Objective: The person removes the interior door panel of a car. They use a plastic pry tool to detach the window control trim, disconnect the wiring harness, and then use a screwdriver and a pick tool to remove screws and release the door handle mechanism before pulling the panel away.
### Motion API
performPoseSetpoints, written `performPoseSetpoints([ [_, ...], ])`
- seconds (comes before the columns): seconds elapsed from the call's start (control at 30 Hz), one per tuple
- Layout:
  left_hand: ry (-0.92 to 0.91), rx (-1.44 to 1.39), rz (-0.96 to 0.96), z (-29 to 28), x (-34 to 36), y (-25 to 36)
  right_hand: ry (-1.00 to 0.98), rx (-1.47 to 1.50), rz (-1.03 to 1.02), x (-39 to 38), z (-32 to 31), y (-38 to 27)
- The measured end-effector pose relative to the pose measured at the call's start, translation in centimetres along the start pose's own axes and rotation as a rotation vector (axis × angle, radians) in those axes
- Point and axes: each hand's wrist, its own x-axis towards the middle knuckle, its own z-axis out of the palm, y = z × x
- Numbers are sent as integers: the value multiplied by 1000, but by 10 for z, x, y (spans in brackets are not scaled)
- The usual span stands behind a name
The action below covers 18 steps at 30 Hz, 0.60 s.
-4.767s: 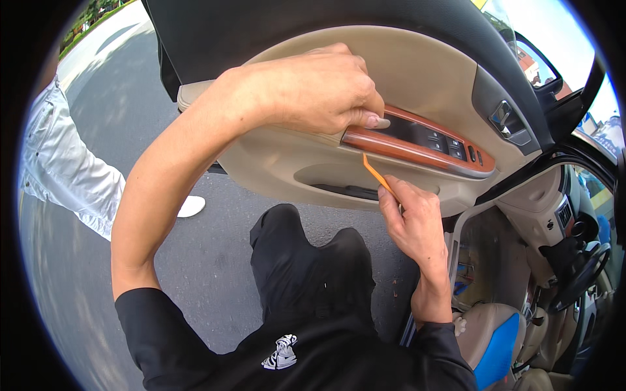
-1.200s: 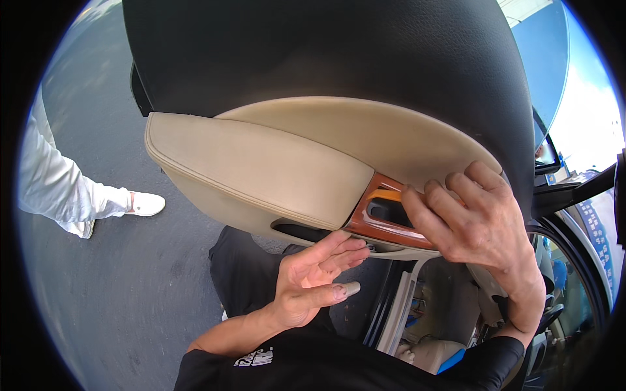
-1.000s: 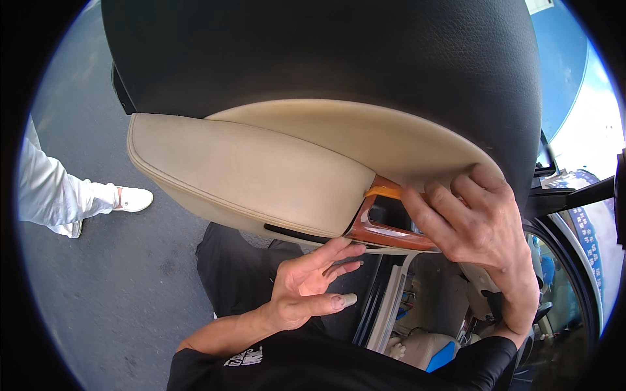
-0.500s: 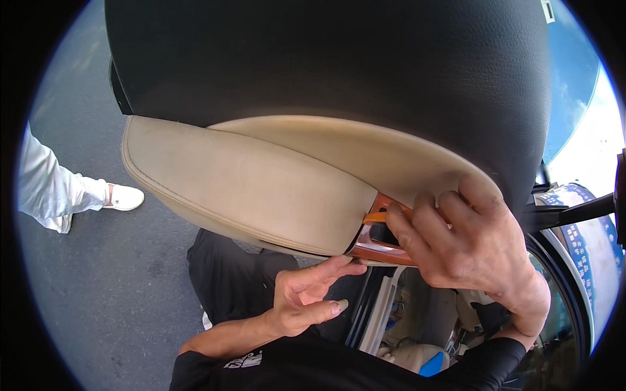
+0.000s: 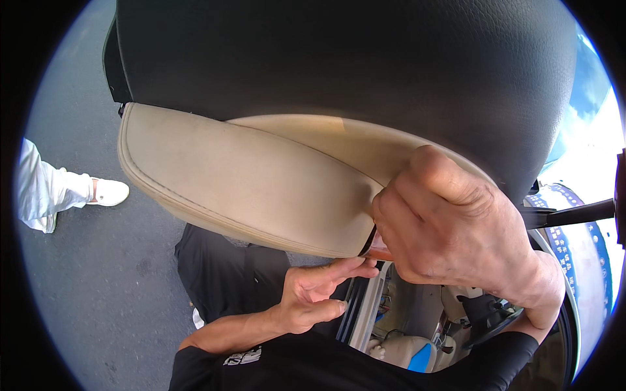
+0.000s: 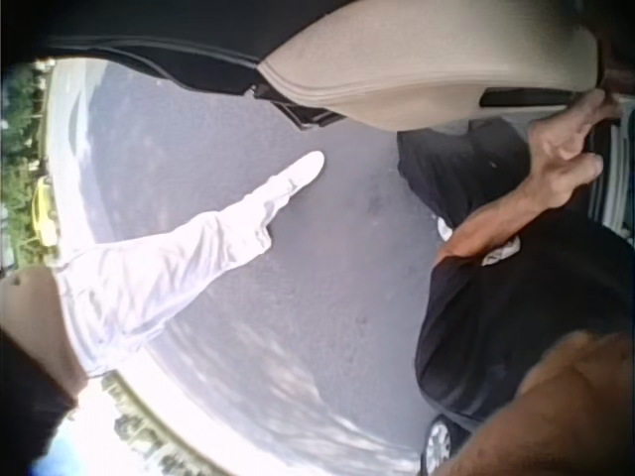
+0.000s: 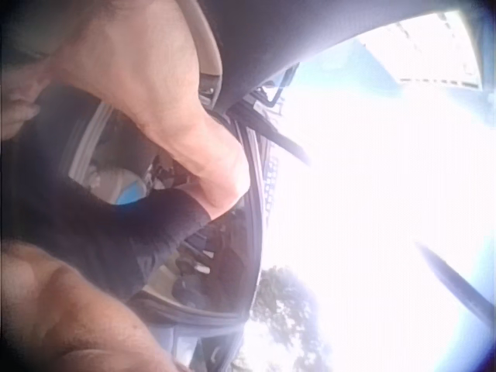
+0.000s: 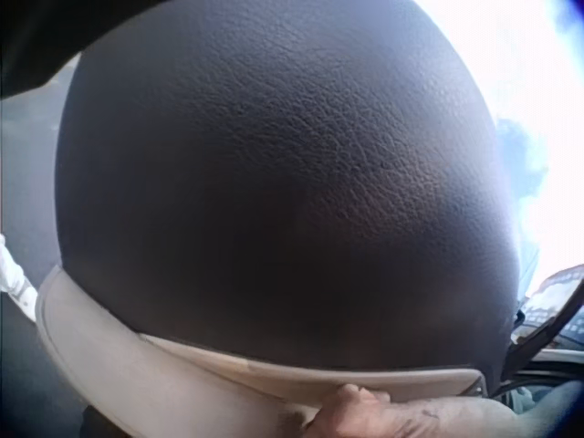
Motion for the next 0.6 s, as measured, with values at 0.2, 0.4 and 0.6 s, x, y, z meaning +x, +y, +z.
performPoseSetpoints([
  [0.2,-17,15,-17,0,0,3,-27,13,-89,14,-7,5],
  [0.4,-14,105,-28,10,1,13,-66,66,-128,32,-22,9],
  [0.6,42,235,-59,24,6,21,-33,38,-193,29,-33,17],
])
